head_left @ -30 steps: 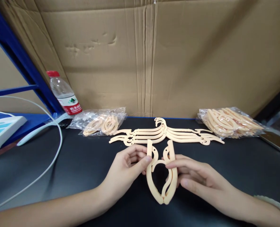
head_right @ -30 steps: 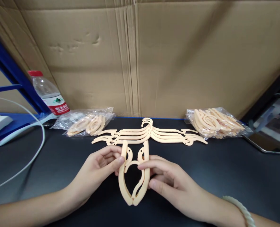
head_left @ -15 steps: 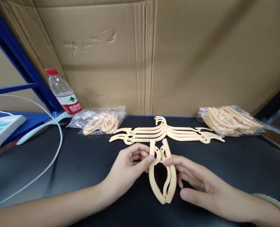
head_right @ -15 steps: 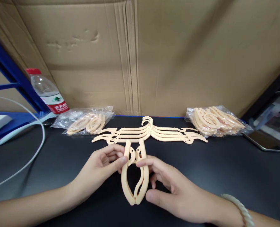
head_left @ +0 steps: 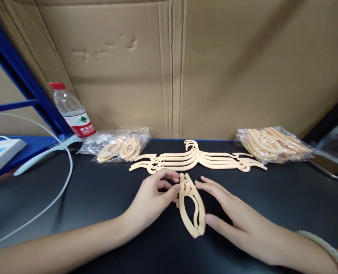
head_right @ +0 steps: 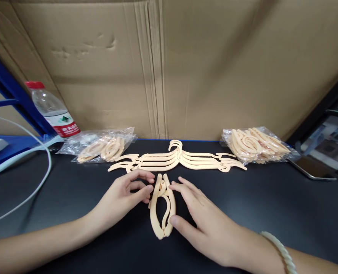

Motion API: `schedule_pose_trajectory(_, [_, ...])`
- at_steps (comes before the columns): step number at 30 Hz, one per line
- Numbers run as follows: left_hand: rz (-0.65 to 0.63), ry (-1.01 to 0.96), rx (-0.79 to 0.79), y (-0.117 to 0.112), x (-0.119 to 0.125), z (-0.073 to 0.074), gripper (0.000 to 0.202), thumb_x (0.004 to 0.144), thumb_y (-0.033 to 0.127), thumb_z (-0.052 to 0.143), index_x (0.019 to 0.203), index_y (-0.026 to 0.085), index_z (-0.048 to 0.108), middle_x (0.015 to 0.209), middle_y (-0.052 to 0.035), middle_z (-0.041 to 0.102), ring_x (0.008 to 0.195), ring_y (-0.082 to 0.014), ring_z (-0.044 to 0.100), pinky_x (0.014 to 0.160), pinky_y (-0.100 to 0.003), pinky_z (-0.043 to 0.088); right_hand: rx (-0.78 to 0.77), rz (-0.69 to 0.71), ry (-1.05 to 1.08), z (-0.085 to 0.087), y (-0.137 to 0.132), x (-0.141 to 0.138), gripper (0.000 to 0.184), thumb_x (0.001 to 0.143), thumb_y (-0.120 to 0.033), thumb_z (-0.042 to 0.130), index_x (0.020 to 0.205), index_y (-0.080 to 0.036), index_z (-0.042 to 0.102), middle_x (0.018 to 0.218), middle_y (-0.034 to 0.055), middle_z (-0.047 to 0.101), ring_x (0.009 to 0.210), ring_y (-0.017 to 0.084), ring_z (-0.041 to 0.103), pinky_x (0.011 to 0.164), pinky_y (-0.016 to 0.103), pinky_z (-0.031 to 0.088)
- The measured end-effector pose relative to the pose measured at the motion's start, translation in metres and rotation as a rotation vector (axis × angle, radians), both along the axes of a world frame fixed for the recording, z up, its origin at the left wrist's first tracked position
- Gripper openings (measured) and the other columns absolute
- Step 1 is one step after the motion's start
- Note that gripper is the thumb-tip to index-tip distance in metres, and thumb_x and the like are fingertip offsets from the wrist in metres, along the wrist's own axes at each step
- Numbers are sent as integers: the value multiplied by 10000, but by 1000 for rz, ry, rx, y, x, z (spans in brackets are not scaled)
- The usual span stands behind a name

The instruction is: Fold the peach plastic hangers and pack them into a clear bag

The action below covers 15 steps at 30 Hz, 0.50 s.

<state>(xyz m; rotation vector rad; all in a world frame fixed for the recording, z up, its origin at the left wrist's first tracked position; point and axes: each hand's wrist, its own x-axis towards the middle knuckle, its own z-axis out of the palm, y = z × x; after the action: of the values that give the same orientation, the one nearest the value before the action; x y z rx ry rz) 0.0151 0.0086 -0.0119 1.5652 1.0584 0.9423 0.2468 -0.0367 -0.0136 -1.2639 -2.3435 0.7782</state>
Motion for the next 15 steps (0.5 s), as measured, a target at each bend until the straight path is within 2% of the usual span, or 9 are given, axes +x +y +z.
schedule_pose_trajectory(3, [-101,170,219,-9,-8,3,166,870,215,576,1029,192,616,1049,-59,642,939,-206,640,846,-365,569,136,1,17,1,-1,3,550,969,-349,485,1476,-251,296,1501,111,384,1366,282,382,1116,478,373])
schedule_pose_trajectory(6, [-260,402,468,-18,-15,6,372,840,224,636,1207,205,575,1229,-93,609,1165,-259,557,1027,-420,470,260,141,22,5,0,4,501,944,-265,527,1426,-236,397,1377,116,519,1257,262,493,1061,422,444])
schedule_pose_trajectory(10, [-412,625,594,-25,-19,3,718,784,368,725,1402,156,428,1441,-150,476,1347,-336,393,1117,-490,375,346,229,-40,6,0,3,501,918,-228,563,1407,-222,456,1322,108,574,1247,265,498,1048,411,461])
schedule_pose_trajectory(12, [-452,687,633,-25,-20,-1,721,824,390,683,1436,145,390,1484,-146,431,1389,-337,334,1136,-502,345,359,240,-78,4,-1,3,510,921,-224,556,1420,-209,451,1365,108,553,1294,269,468,1072,414,444])
schedule_pose_trajectory(15, [-451,715,664,-21,-21,-3,648,876,356,628,1442,151,387,1487,-130,433,1397,-316,330,1140,-489,346,377,234,-91,0,0,3,513,937,-203,524,1441,-186,429,1415,113,518,1341,256,431,1103,407,415])
